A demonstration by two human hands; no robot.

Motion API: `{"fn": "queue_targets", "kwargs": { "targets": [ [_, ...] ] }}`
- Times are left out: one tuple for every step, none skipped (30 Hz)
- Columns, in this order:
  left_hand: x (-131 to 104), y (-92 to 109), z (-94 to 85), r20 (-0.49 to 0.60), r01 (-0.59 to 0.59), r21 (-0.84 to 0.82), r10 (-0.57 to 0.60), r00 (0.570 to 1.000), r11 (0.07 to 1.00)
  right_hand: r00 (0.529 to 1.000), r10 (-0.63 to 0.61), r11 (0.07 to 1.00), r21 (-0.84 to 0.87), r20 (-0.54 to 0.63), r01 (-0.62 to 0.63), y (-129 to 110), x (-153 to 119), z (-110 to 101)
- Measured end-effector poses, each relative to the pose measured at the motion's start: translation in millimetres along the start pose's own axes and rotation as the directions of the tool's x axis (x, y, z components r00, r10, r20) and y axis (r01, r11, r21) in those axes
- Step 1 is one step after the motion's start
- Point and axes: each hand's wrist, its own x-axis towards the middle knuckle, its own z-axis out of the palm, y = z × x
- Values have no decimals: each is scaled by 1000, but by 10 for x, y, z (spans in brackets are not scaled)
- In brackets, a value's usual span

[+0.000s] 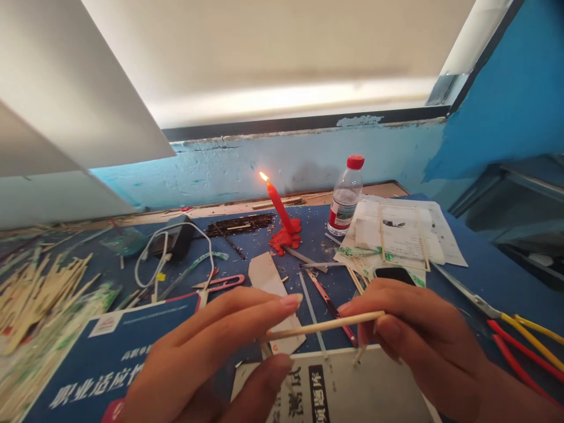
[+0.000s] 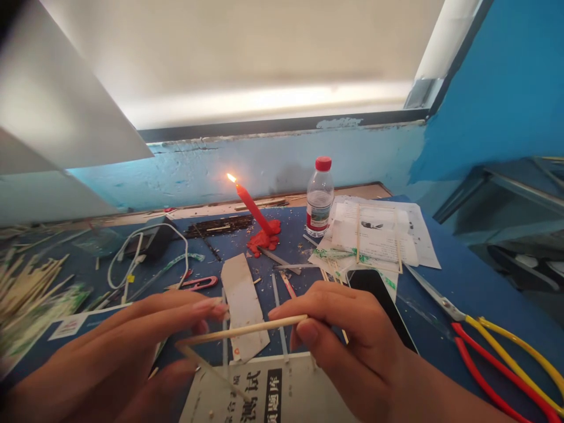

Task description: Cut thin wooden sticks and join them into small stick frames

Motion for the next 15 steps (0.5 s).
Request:
{"fn": "queue_targets", "kwargs": {
  "targets": [
    [60,36,-9,6,-24,20,23,1000,1000,1000,-3,1000,8,7,3,5,0,3],
    [119,76,-13,21,-46,42,45,999,998,1000,-9,1000,17,12,9,12,1,7],
    [176,118,-10,42,-77,64,74,996,995,1000,-15,1000,26,17,14,20,2,12],
    [228,161,-1,58,-101,97,95,994,990,999,-24,999,33,21,24,27,5,17],
    [275,204,16,86,-128,129,117,989,983,999,-31,999,37,24,30,34,8,22],
    [318,244,40,104,-158,140,144,984,977,999,-32,999,37,25,31,38,12,26],
    [357,280,70,128,-143,161,123,984,977,999,-33,999,36,23,32,40,17,29],
    [392,312,103,171,-171,152,144,975,974,999,-32,999,32,21,31,41,22,32],
    [423,340,137,167,-211,127,188,968,969,999,-31,999,29,19,31,39,27,33],
    [452,364,168,187,-215,106,193,963,971,999,-30,999,25,12,30,37,31,34],
    [476,384,196,199,-232,62,216,956,971,1000,-29,999,21,5,29,34,34,34],
    [496,400,216,235,-217,27,205,950,976,1000,-31,999,18,3,31,31,34,33],
    [513,411,229,260,-151,34,137,956,988,1000,-30,999,16,2,30,28,33,33],
    [525,417,235,265,-149,8,141,954,989,1000,-26,1000,16,5,26,24,31,32],
    [532,418,234,267,-132,5,126,955,991,1000,-19,1000,16,11,19,19,27,31]
  ]
}}
